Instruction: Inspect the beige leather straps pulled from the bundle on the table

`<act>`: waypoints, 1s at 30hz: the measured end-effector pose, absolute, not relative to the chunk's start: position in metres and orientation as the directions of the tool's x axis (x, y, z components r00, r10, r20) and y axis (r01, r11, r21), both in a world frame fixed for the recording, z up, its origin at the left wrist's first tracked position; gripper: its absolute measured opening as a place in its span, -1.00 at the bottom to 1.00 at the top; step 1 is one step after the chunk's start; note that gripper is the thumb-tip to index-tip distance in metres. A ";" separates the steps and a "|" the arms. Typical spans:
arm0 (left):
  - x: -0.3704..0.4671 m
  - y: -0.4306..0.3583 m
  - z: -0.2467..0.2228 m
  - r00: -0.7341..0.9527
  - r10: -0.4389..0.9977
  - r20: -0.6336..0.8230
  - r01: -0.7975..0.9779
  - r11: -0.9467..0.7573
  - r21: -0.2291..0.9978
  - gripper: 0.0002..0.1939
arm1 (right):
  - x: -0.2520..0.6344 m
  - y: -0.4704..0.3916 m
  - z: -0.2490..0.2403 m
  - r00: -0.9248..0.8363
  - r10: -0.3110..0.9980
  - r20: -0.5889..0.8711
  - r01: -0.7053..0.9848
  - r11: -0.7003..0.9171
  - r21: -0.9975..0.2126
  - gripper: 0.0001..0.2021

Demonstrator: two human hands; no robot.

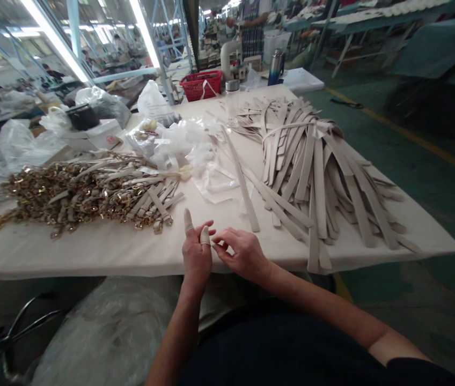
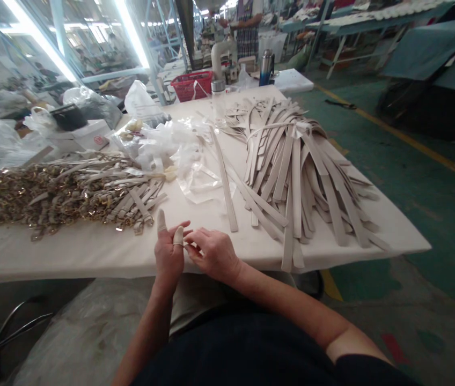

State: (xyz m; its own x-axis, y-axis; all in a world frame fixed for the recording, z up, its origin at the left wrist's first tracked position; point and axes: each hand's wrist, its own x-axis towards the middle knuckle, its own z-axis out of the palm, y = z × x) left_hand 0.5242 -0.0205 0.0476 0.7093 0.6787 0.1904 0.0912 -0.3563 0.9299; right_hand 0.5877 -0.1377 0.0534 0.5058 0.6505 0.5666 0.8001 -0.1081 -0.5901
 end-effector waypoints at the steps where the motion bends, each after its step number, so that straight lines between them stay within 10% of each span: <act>1: 0.523 -0.019 0.045 0.710 0.673 0.209 0.108 -0.397 0.912 -0.33 | 0.588 -0.138 0.056 0.509 0.650 0.564 0.798 -0.111 -0.593 -0.92; 19: 0.516 -0.018 0.032 0.685 0.436 0.584 0.237 -0.891 0.386 0.04 | 0.582 -0.129 0.069 0.483 0.858 0.175 0.850 -0.413 -0.326 -0.83; 30: 0.516 -0.014 0.044 0.646 0.467 0.604 0.239 -0.875 0.421 -0.05 | 0.586 -0.139 0.071 0.497 0.847 0.185 0.516 -0.118 -0.848 -0.88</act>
